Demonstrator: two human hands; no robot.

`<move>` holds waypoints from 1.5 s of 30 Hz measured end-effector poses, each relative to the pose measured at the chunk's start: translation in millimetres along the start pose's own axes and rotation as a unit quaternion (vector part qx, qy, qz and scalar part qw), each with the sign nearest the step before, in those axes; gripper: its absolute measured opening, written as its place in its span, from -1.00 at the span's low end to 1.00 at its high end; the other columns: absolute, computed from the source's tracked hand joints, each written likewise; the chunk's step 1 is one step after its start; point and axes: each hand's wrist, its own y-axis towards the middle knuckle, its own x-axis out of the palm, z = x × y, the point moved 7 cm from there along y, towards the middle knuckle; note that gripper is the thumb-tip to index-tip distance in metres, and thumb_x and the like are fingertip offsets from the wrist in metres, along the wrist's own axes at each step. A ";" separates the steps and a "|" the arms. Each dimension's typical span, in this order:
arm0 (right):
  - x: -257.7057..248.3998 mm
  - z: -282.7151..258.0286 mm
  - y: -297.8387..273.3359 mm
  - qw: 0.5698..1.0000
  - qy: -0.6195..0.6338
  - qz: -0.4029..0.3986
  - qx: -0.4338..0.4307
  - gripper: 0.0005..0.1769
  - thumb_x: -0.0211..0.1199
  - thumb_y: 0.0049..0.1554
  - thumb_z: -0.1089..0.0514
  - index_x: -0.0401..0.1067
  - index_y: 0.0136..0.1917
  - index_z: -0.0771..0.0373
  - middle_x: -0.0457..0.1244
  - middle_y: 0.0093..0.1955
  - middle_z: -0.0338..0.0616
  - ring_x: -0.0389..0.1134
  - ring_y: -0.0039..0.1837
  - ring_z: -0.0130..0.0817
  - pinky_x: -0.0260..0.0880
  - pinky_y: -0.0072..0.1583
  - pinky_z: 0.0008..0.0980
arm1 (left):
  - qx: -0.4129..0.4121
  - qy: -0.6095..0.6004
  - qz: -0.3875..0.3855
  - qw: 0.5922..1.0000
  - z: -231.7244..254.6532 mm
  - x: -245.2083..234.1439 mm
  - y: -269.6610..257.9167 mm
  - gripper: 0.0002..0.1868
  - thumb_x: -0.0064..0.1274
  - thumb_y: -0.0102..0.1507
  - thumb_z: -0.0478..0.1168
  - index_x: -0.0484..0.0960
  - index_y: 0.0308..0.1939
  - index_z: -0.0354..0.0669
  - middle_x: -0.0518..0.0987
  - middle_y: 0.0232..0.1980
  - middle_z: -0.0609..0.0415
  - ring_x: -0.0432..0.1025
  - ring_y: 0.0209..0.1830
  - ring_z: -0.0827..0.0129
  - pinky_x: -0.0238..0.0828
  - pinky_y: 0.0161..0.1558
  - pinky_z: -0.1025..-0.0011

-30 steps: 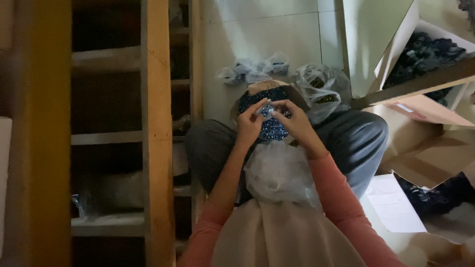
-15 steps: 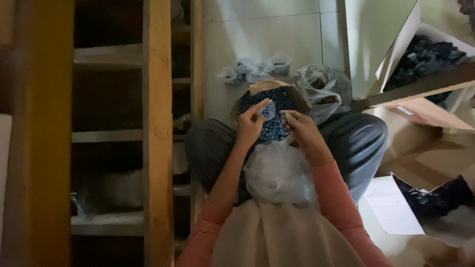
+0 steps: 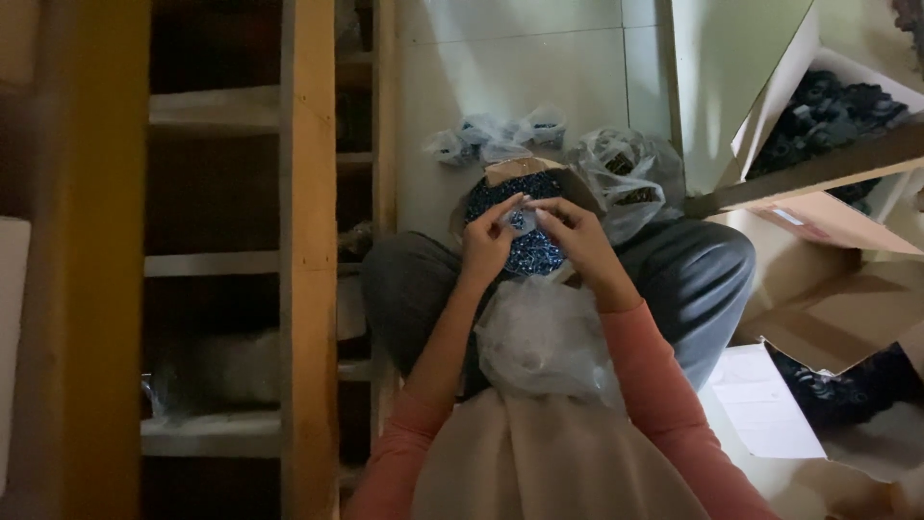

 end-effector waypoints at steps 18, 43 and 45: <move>-0.2 -19.1 1.3 0.993 -0.047 0.035 -0.105 -0.72 0.42 0.18 0.17 0.56 0.18 0.12 0.33 -0.18 -0.12 0.33 -0.04 -0.44 0.36 -0.05 -0.38 | -0.007 -0.005 -0.008 1.000 9.9 -1.3 -1.7 -0.42 -0.09 0.25 -0.61 0.66 0.26 -0.05 0.66 0.12 -0.26 0.52 0.00 -0.23 0.54 -0.06 0.30; 0.0 -8.5 -5.4 0.991 -0.009 0.067 -0.119 -0.75 0.47 0.12 0.24 0.58 0.09 0.26 0.37 0.00 -0.06 0.45 0.05 -0.27 0.46 0.00 -0.30 | 0.005 0.003 0.000 1.000 -2.6 0.5 -0.5 -0.41 -0.11 0.25 -0.59 0.69 0.26 -0.01 0.64 -0.10 -0.44 0.45 -0.52 -0.05 0.44 -0.48 0.56; 10.5 -2.5 -0.5 0.983 -0.094 0.039 -0.153 -0.77 0.41 0.16 0.24 0.59 0.12 0.19 0.34 -0.06 -0.04 0.42 0.01 -0.24 0.38 -0.05 -0.30 | 0.011 0.014 0.004 1.000 7.7 -1.9 -3.5 -0.45 -0.11 0.28 -0.59 0.69 0.24 -0.05 0.63 -0.13 -0.46 0.36 -0.48 -0.20 0.54 -0.36 0.41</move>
